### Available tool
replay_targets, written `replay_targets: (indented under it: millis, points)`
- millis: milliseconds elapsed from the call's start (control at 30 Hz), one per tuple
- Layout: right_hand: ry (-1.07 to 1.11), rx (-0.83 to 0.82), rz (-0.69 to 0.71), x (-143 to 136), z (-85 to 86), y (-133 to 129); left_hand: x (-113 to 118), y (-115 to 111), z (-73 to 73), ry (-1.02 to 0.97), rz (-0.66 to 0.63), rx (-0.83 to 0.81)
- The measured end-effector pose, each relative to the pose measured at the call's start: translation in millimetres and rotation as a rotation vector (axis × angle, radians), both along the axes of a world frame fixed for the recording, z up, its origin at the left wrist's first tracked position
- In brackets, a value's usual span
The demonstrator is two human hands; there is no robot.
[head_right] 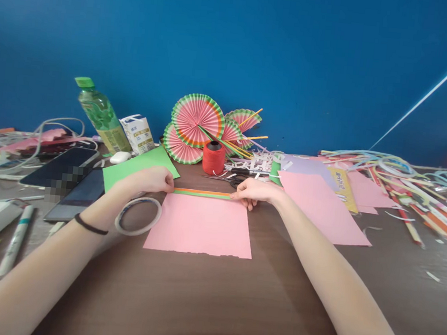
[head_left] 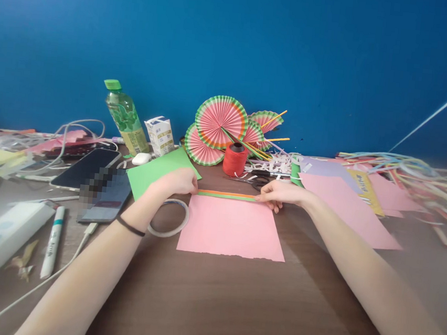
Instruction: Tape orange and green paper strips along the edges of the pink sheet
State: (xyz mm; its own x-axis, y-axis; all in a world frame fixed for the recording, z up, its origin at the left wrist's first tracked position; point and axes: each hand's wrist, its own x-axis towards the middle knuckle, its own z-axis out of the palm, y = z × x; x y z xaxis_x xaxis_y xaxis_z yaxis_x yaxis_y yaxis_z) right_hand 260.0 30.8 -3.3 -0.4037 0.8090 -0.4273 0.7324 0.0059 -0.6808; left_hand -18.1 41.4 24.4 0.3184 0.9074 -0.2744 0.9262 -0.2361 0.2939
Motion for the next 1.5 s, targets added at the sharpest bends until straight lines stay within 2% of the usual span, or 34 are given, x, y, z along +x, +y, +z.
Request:
replay_targets:
  millis: [567, 900, 1300, 1500]
  points:
    - [0.007, -0.013, -0.029, 0.1, -2.2, 2.8, -1.5, 4.1, -10.0, 0.104, 0.011, 0.054]
    - [0.03, -0.02, -0.042, 0.8, -5.1, 4.4, 1.5, 0.3, -25.9, 0.058, -0.106, 0.143]
    - [0.012, -0.014, -0.049, 0.9, -8.2, 7.7, 12.4, -4.6, -22.1, 0.069, -0.121, 0.169]
    - [0.001, -0.006, -0.06, -0.4, -7.0, 6.9, 16.4, -4.7, -26.6, 0.092, -0.125, 0.214]
